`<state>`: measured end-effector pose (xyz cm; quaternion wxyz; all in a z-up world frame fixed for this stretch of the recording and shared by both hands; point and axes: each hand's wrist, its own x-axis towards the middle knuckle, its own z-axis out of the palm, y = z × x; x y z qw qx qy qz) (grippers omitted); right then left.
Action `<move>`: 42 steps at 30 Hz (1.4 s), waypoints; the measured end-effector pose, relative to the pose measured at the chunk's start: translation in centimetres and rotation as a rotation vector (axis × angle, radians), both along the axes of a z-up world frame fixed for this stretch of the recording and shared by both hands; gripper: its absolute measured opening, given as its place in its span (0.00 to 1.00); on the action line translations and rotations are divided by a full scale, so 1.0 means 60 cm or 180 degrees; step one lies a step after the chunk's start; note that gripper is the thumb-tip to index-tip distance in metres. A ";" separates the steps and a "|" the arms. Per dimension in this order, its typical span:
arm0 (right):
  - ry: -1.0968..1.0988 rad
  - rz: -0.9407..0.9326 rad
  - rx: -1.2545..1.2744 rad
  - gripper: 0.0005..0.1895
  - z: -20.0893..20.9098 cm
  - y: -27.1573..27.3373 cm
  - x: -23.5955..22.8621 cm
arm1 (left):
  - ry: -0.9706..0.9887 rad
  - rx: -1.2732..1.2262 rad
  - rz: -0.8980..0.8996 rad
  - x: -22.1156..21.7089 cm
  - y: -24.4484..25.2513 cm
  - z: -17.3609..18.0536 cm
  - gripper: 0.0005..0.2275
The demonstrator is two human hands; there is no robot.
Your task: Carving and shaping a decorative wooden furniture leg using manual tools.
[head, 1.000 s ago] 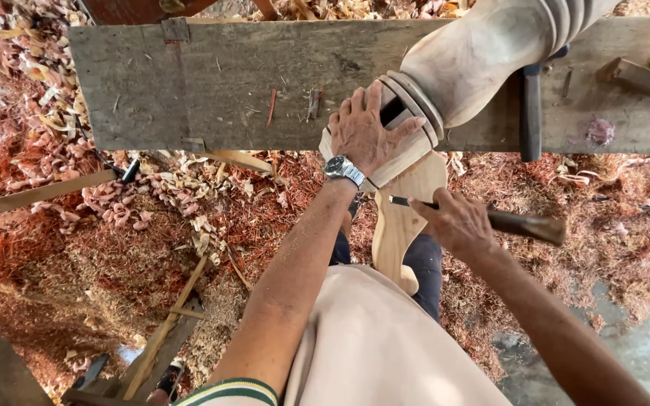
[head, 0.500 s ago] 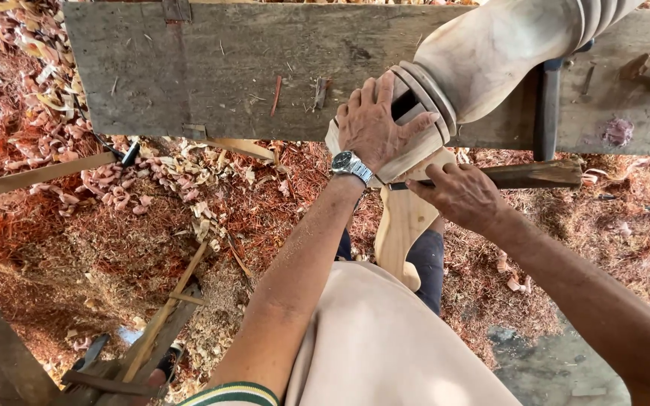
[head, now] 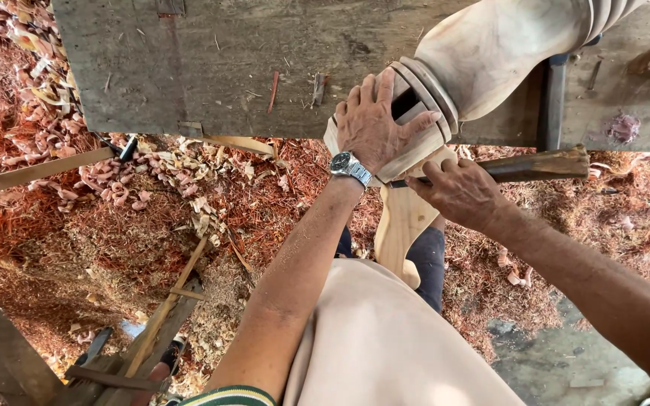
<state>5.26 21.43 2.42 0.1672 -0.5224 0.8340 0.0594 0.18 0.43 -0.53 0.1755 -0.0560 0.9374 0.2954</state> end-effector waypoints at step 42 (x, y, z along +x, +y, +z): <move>-0.0303 -0.2083 0.0992 0.18 0.066 0.060 0.039 | 0.0095 0.0030 -0.0031 0.004 -0.002 0.005 0.51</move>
